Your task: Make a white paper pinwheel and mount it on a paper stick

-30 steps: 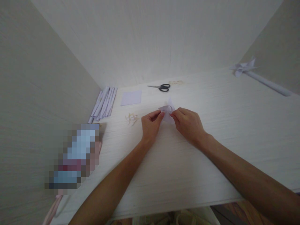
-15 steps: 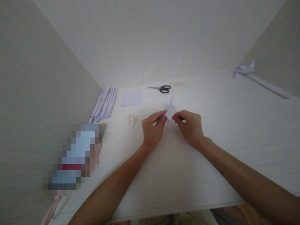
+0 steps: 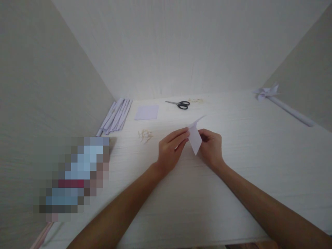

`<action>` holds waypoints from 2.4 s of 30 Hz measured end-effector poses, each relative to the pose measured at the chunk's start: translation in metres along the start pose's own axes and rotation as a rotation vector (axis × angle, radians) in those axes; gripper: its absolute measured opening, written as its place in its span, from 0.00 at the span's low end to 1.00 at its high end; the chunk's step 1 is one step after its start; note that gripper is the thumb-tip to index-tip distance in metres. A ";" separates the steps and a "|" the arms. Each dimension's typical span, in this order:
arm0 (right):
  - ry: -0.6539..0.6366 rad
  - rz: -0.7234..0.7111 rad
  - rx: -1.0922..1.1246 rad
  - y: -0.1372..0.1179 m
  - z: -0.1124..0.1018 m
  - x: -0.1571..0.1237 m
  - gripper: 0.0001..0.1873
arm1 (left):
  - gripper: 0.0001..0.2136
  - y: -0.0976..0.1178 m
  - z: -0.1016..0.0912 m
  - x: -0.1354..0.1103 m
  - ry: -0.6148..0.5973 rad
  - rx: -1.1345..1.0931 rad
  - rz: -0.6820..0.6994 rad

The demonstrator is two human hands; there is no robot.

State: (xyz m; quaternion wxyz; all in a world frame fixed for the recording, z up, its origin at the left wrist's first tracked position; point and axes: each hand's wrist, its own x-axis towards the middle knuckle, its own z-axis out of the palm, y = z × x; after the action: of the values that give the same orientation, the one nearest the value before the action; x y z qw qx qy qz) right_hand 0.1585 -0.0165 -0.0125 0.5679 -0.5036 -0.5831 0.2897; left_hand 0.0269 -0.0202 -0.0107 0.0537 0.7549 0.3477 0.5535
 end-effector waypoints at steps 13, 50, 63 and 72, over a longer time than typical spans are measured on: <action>0.028 -0.026 0.043 -0.002 0.000 -0.001 0.06 | 0.11 -0.001 -0.001 -0.003 0.049 0.056 0.111; -0.033 -0.116 -0.196 -0.002 0.000 0.000 0.08 | 0.09 -0.005 0.005 0.000 0.099 0.013 0.052; -0.040 -0.134 -0.225 -0.001 0.000 0.000 0.08 | 0.09 -0.006 0.006 -0.001 0.089 0.018 0.060; -0.046 -0.136 -0.249 0.001 0.000 0.000 0.07 | 0.09 -0.005 0.005 -0.001 0.063 0.014 0.020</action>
State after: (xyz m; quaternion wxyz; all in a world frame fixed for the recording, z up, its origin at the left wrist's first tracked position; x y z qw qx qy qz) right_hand 0.1585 -0.0159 -0.0134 0.5057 -0.5228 -0.6602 0.1874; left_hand 0.0287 -0.0158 -0.0160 0.0318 0.7408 0.3457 0.5751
